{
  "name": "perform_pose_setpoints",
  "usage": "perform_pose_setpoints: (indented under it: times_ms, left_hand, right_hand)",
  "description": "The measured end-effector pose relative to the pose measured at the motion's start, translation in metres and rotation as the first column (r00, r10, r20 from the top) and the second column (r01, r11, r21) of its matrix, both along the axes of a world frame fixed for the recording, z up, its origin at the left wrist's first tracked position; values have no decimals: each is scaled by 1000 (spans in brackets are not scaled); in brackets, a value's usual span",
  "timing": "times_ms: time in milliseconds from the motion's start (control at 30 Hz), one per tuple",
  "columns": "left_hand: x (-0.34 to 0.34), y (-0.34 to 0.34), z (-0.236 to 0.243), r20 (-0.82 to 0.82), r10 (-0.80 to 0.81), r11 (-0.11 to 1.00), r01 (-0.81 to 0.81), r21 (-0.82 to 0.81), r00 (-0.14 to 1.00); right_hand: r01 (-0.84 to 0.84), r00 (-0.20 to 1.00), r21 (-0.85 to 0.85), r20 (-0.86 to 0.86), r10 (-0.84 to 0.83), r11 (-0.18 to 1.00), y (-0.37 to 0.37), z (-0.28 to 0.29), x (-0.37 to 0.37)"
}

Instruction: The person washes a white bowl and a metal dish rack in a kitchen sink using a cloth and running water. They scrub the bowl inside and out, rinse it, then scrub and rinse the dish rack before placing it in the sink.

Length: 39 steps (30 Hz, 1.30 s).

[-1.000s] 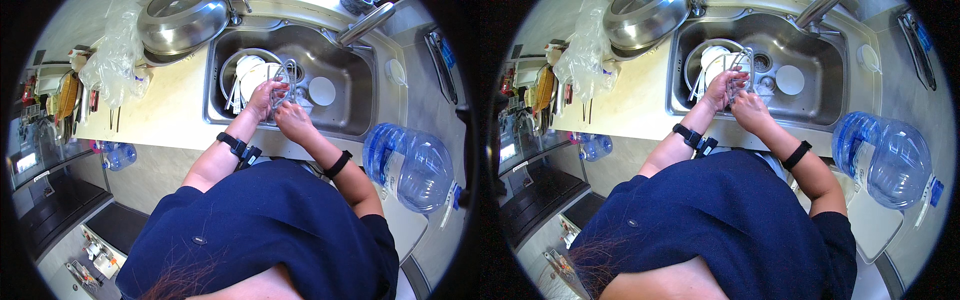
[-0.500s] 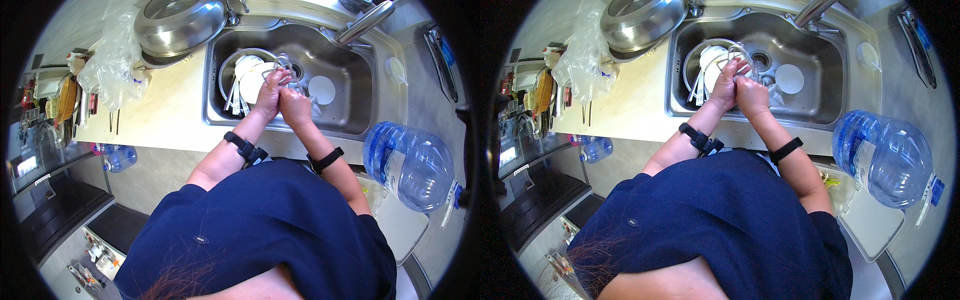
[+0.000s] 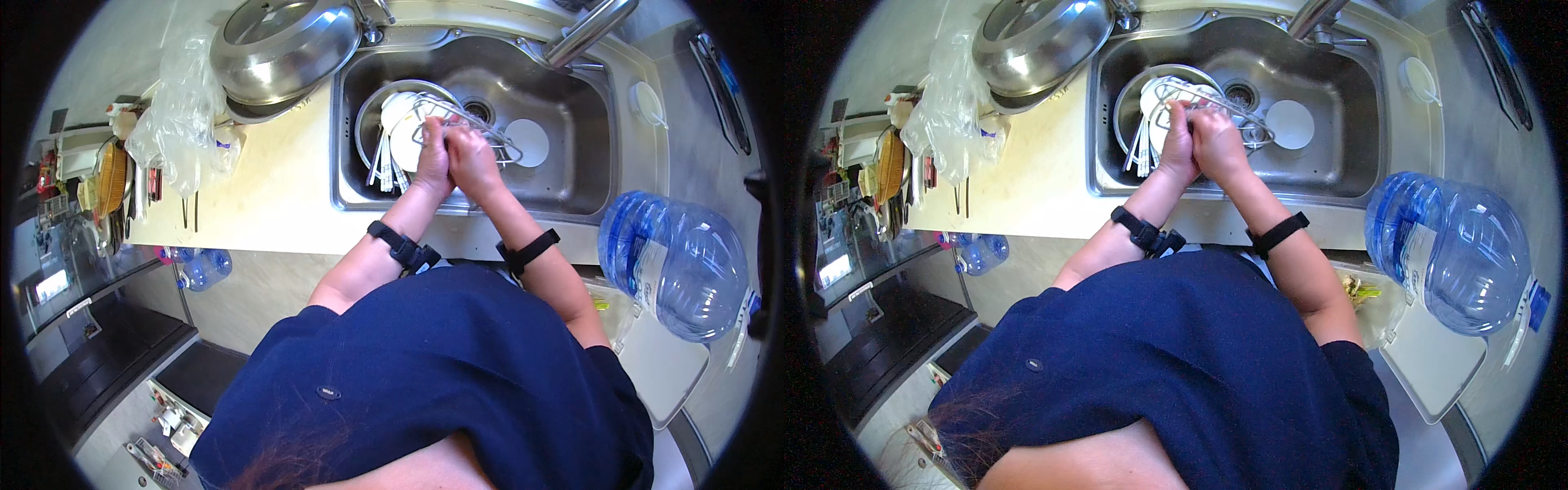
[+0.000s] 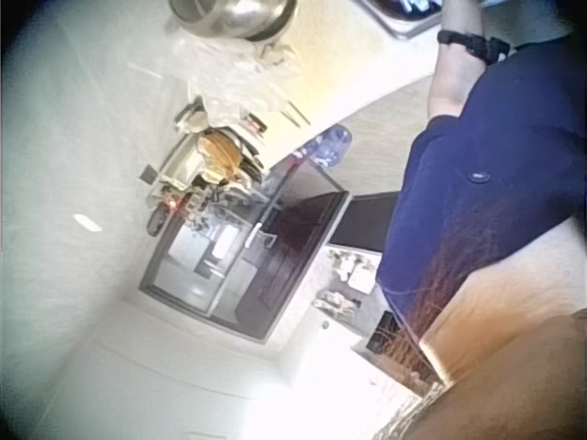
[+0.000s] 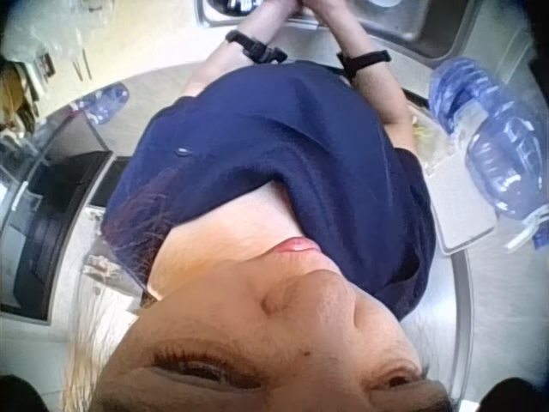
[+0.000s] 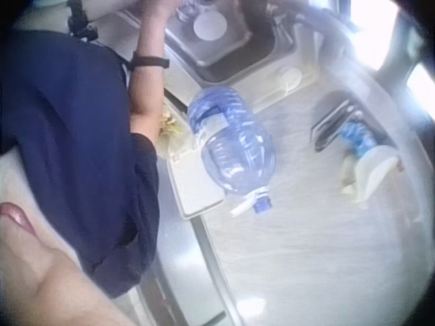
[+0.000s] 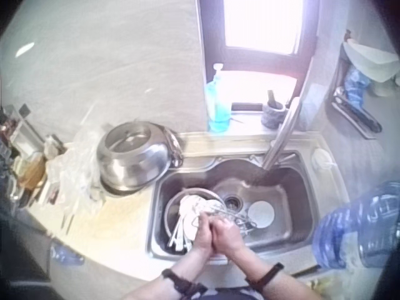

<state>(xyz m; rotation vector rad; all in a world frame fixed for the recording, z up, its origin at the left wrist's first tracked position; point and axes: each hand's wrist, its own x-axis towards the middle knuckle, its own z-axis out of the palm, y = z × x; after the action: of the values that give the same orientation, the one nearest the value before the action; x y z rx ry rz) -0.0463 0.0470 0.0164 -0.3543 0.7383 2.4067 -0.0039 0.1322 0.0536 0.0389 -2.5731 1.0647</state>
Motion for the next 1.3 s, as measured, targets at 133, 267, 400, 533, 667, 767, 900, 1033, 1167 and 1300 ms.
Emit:
perform_pose_setpoints:
  times_ms: [133,267,400,533,667,767,900,1033,1167,1300]
  left_hand:
    - [-1,-2,3,-27,45,997,-47,-69,999]
    - [2,1,8,-62,15,998,-19,-58,998]
    - [2,2,12,-136,-55,994,41,-106,989]
    - [-4,-5,10,-1,-45,997,45,60,999]
    - [-6,-8,9,-40,-5,1000,6,11,999]
    - [-3,-6,15,20,-12,998,11,54,1000]
    - [-2,-7,23,-57,-50,999,49,-21,997]
    - [-10,-14,23,-38,27,995,-23,94,999]
    - [-8,-17,18,-40,9,999,-10,-37,999]
    - [-6,-16,20,-8,3,999,-3,41,1000]
  right_hand:
    - [13,956,298,275,-99,954,9,-10,15]
    - [81,938,268,305,-164,960,6,-10,12]
    - [80,988,167,116,-101,983,0,-2,-7]
    - [15,984,340,159,-74,940,2,7,-9]
    - [-49,907,453,394,-151,890,2,12,2]
    - [24,920,395,351,-175,918,-4,12,0]
    - [55,991,94,117,-66,994,-6,7,-9]
    - [-66,978,350,208,-9,935,5,1,-2]
    - [-114,916,507,387,-107,855,12,-2,14]
    - [33,967,288,232,-103,957,1,2,9]
